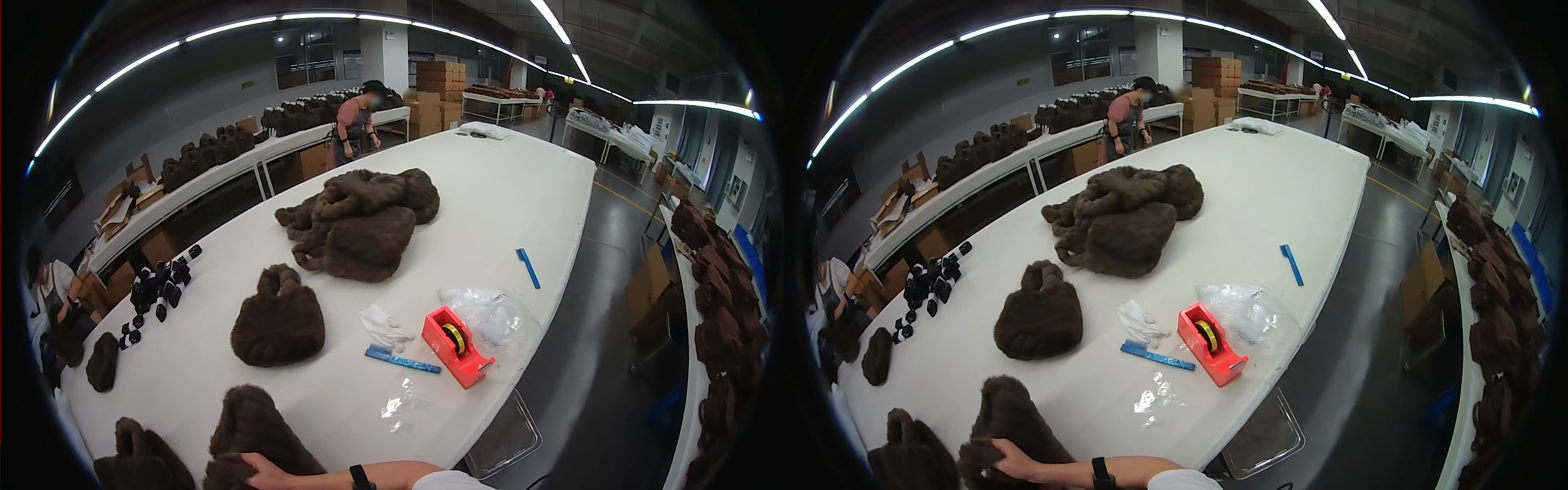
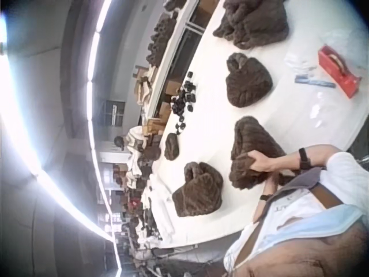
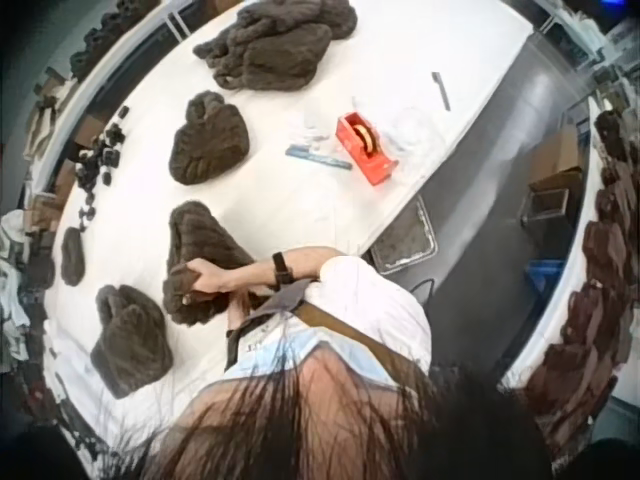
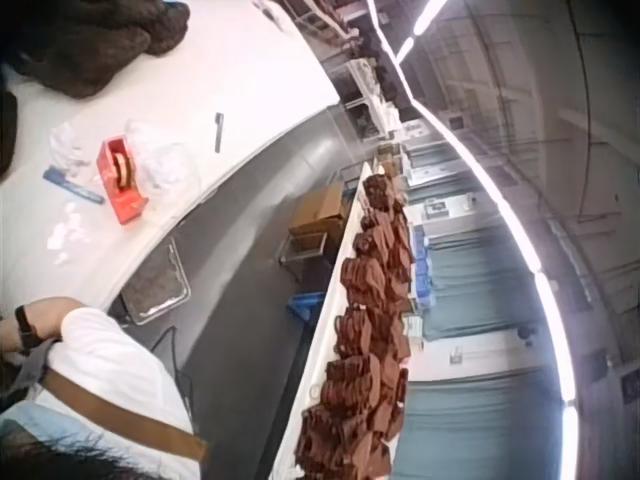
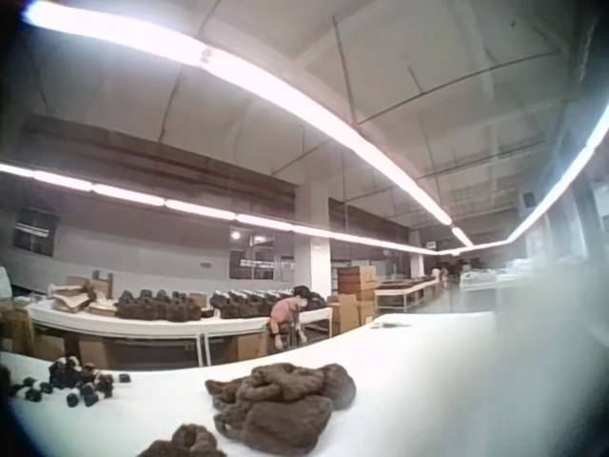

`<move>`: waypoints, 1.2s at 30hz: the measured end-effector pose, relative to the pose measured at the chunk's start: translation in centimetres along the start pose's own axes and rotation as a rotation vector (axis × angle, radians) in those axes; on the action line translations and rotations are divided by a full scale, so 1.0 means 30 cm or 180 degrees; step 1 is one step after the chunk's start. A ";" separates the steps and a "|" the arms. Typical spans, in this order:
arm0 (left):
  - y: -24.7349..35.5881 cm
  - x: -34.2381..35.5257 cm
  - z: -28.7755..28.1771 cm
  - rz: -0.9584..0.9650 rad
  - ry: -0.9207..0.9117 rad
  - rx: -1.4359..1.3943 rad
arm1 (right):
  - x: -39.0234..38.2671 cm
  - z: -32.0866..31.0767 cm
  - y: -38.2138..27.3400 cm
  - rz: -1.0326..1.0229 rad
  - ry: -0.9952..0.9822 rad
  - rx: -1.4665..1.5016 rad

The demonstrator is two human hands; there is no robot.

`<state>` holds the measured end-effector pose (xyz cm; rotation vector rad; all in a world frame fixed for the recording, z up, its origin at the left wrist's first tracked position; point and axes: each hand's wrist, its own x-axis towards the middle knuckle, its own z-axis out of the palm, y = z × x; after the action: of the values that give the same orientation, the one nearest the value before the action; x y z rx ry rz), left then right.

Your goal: Finishing and cleaning faux-fur bags using a comb, scissors, and tape.

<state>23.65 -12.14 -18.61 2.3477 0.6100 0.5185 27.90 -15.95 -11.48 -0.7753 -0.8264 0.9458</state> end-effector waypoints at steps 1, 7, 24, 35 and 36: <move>0.014 0.000 -0.034 -0.0076 -0.0062 -0.0068 | 0.009 -0.001 0.033 0.0039 0.0264 -0.0149; 0.067 -0.065 -0.276 -0.0777 -0.0341 -0.0475 | 0.078 -0.145 -0.162 0.0383 0.1337 0.0727; 0.340 0.006 -0.206 -0.0508 -0.2283 -0.0879 | -0.667 -0.743 -0.239 0.0760 0.2779 -0.4484; 0.243 0.012 -0.098 -0.0977 -0.2772 -0.2156 | -0.755 -0.759 -0.239 0.0657 0.2269 -0.4347; 0.239 0.013 -0.102 -0.0959 -0.2797 -0.2214 | -0.753 -0.748 -0.237 0.0668 0.2220 -0.4329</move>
<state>24.49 -15.31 -11.53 1.5451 0.2734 -0.3936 42.11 -43.50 -21.62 -2.2346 -0.6817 0.0925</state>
